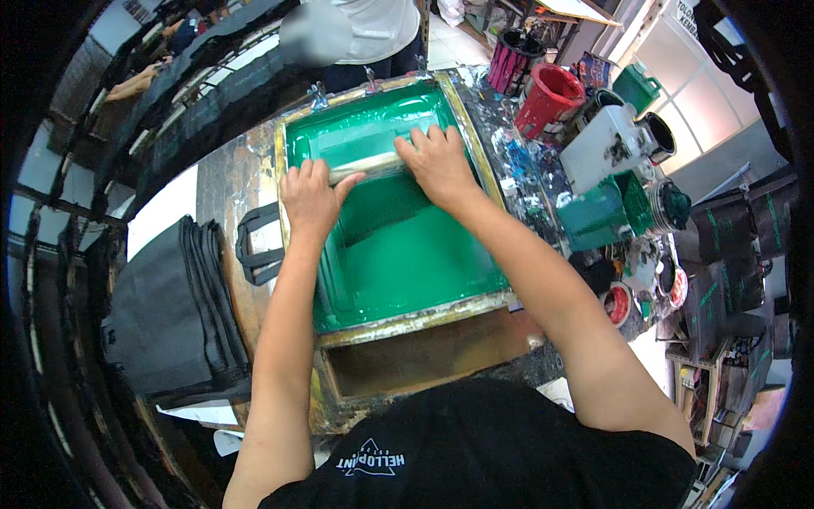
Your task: The person performs screen printing on black tote bags by placing a bag on the printing board, lowering a screen over it, and using a squeegee to spread green ink across the design.
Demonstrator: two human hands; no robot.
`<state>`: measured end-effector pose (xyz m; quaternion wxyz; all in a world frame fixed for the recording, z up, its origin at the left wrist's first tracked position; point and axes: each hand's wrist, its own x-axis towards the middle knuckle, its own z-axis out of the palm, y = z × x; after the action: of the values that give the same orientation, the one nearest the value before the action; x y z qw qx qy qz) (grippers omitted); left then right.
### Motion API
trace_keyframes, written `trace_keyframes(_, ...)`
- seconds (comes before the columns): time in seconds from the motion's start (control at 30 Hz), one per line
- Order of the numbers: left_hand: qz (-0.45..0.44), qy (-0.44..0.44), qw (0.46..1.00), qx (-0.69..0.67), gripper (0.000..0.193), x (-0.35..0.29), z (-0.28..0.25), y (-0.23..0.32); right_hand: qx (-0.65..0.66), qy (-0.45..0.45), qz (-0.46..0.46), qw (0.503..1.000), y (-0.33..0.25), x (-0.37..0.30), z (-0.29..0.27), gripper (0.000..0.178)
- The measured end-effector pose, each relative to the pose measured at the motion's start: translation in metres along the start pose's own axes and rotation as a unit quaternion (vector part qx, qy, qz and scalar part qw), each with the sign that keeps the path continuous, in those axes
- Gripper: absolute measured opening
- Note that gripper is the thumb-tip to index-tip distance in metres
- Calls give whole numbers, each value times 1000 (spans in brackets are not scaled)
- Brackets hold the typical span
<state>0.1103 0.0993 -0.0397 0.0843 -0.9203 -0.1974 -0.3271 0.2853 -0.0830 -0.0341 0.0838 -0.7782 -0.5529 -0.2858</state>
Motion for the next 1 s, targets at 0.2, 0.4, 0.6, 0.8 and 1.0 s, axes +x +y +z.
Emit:
trace_keyframes(0.2,-9,-24,1000,4,65,-73,-66,38,17,-48,2,999,-38,-72,-64,24)
trace_keyframes(0.4,-23,-87,996,-22,68,-141,-126,78,47,-90,7,995,-67,-147,-130,23)
trace_keyframes(0.6,-55,-90,993,-48,61,-153,-147,81,26,-128,-3,991,-78,-147,-142,30)
trace_keyframes(0.8,-58,-12,983,-176,124,-183,-145,61,90,-198,18,976,-69,-156,-138,54)
trace_keyframes(1.0,-256,-154,952,-69,118,-237,-160,23,93,-98,3,991,-88,-169,-150,49)
